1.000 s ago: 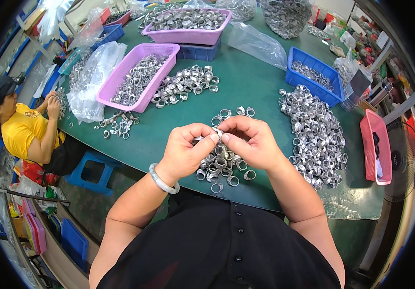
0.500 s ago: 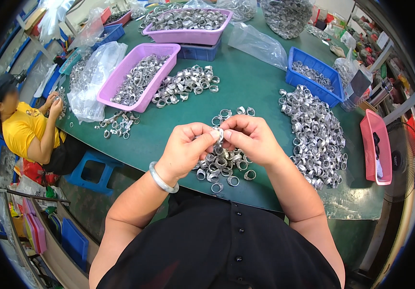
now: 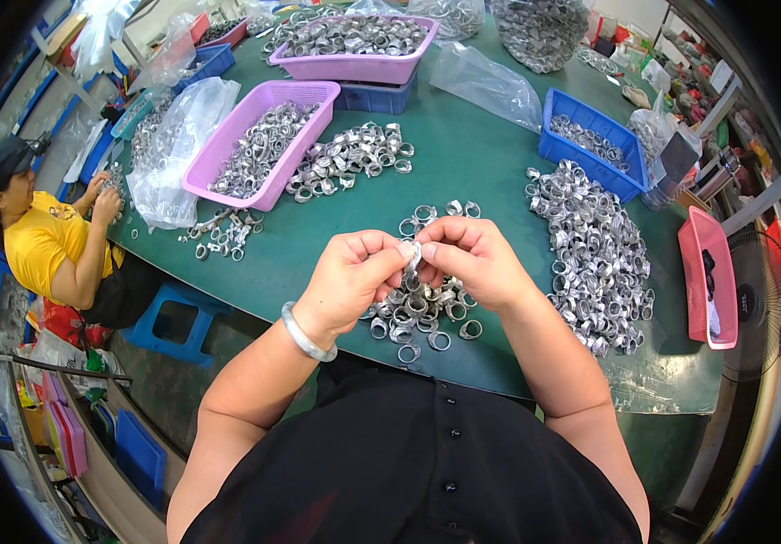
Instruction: The person picks up metal ring-like components from a pile, fits a small white circular insert into the center of each ring using their hands, and then places the assembled pieces into a separate pile on the workbench.
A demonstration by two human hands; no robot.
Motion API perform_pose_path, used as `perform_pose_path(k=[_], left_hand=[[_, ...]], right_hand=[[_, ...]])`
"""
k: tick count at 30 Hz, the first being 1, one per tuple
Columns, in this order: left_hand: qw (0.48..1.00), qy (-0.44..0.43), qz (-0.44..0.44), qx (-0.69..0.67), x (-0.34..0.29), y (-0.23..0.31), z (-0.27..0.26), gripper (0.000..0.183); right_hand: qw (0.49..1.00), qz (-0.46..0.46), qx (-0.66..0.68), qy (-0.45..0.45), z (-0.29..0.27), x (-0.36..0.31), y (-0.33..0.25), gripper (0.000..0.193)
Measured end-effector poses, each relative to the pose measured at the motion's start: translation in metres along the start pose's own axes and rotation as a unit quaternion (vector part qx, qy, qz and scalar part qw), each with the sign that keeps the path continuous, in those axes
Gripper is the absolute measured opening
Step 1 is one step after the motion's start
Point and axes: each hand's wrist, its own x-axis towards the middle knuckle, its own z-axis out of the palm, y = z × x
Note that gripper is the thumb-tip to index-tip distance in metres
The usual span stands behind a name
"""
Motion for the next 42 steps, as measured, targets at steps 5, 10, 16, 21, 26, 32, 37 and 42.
perform_pose_path(k=[5, 10, 16, 21, 26, 32, 37, 42], left_hand=[[1.0, -0.003, 0.002, -0.009, 0.001, 0.0, 0.001, 0.011], [1.0, 0.002, 0.004, 0.002, 0.001, 0.0, 0.002, 0.012], [0.997, -0.015, 0.064, 0.04, 0.0, 0.0, 0.004, 0.008], [0.94, 0.043, 0.216, 0.26, 0.003, -0.006, 0.004, 0.011], [0.873, 0.081, 0.308, 0.368, 0.01, 0.0, 0.0, 0.009], [0.841, 0.055, 0.366, 0.393, 0.021, 0.008, -0.006, 0.014], [0.853, 0.03, 0.359, 0.377, 0.024, 0.01, -0.007, 0.015], [0.87, 0.018, 0.347, 0.349, 0.027, 0.006, -0.01, 0.014]], right_hand=[[1.0, 0.003, 0.003, -0.003, -0.001, 0.001, 0.0, 0.014], [1.0, 0.004, 0.005, -0.005, -0.001, 0.001, 0.0, 0.014], [1.0, -0.006, 0.023, -0.01, -0.002, 0.002, 0.002, 0.012], [0.999, -0.027, 0.041, 0.021, -0.002, 0.003, 0.003, 0.014], [0.995, -0.056, 0.074, 0.033, 0.002, 0.005, 0.004, 0.024], [0.994, -0.086, 0.061, 0.027, 0.001, 0.006, 0.007, 0.028], [0.991, -0.119, 0.051, 0.031, -0.002, 0.006, 0.008, 0.026], [0.991, -0.119, 0.031, 0.047, 0.0, 0.005, 0.005, 0.023]])
